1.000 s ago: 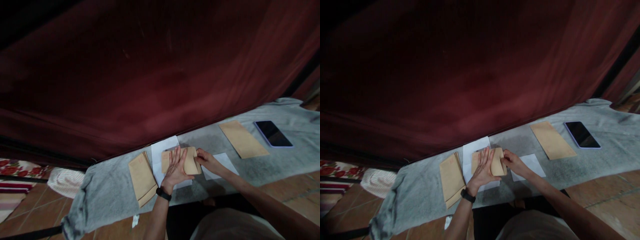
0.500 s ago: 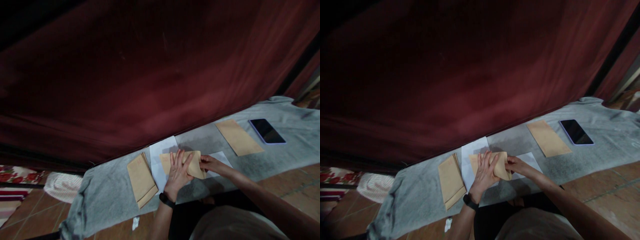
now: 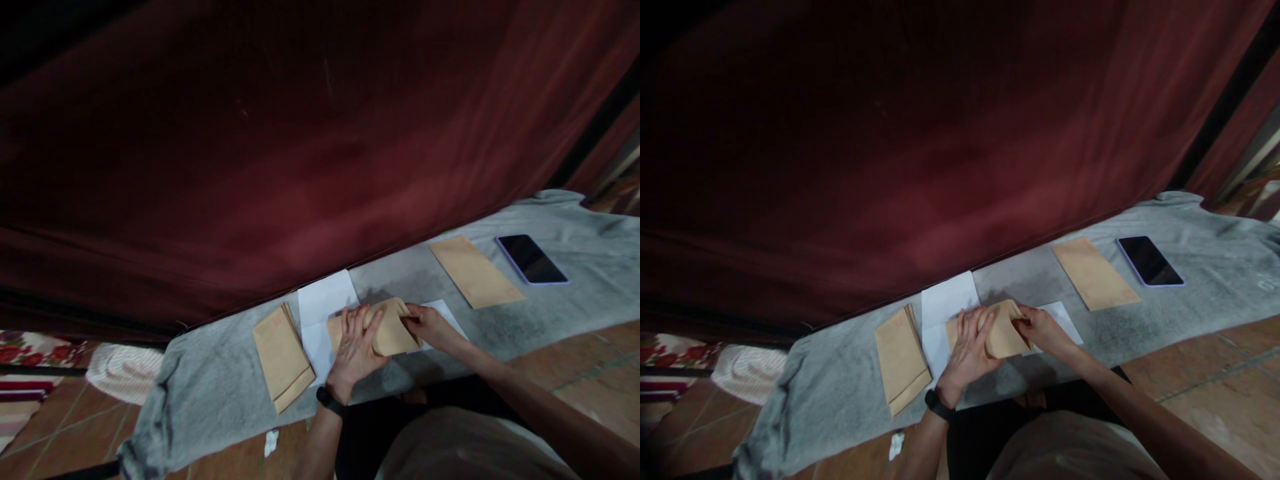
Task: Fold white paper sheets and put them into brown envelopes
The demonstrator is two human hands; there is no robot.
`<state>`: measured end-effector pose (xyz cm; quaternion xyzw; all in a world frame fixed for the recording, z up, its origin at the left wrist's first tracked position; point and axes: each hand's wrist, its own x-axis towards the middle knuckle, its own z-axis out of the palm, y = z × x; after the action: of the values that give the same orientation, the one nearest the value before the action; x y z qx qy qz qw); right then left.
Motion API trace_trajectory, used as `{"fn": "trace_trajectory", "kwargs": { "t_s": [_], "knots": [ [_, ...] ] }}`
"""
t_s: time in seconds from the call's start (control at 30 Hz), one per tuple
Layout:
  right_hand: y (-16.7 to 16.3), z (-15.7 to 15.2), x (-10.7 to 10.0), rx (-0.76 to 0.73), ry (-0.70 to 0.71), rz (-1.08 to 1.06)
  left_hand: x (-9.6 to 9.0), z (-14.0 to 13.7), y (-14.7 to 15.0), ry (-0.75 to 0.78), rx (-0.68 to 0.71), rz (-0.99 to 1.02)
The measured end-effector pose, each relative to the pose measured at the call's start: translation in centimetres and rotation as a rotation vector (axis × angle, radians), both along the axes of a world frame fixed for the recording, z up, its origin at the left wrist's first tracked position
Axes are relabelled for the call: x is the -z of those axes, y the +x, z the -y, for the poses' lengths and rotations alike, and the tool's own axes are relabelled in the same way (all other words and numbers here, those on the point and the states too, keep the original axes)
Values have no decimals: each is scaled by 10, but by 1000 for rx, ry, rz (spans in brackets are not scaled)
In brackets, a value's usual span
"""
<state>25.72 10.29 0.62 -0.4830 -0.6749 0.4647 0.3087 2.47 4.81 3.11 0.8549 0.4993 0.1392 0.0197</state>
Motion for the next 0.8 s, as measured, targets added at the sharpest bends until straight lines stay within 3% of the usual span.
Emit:
{"fn": "trace_trajectory", "kwargs": {
  "t_s": [0.13,0.33,0.5,0.6,0.73,0.8],
  "knots": [
    [5,-2,2,92,7,87,1,0,4,46,0,-26],
    [26,4,-13,253,222,-45,7,-3,12,20,-63,-31],
    [31,7,-23,-70,-76,-155,8,0,18,-4,-60,-10],
    [32,7,-25,-245,-171,-129,5,4,23,-38,3,-14],
    [38,11,-24,-393,-234,-42,3,11,31,-45,93,-42],
    [39,16,-21,-346,-164,13,5,14,36,-25,130,-64]
  ]
}}
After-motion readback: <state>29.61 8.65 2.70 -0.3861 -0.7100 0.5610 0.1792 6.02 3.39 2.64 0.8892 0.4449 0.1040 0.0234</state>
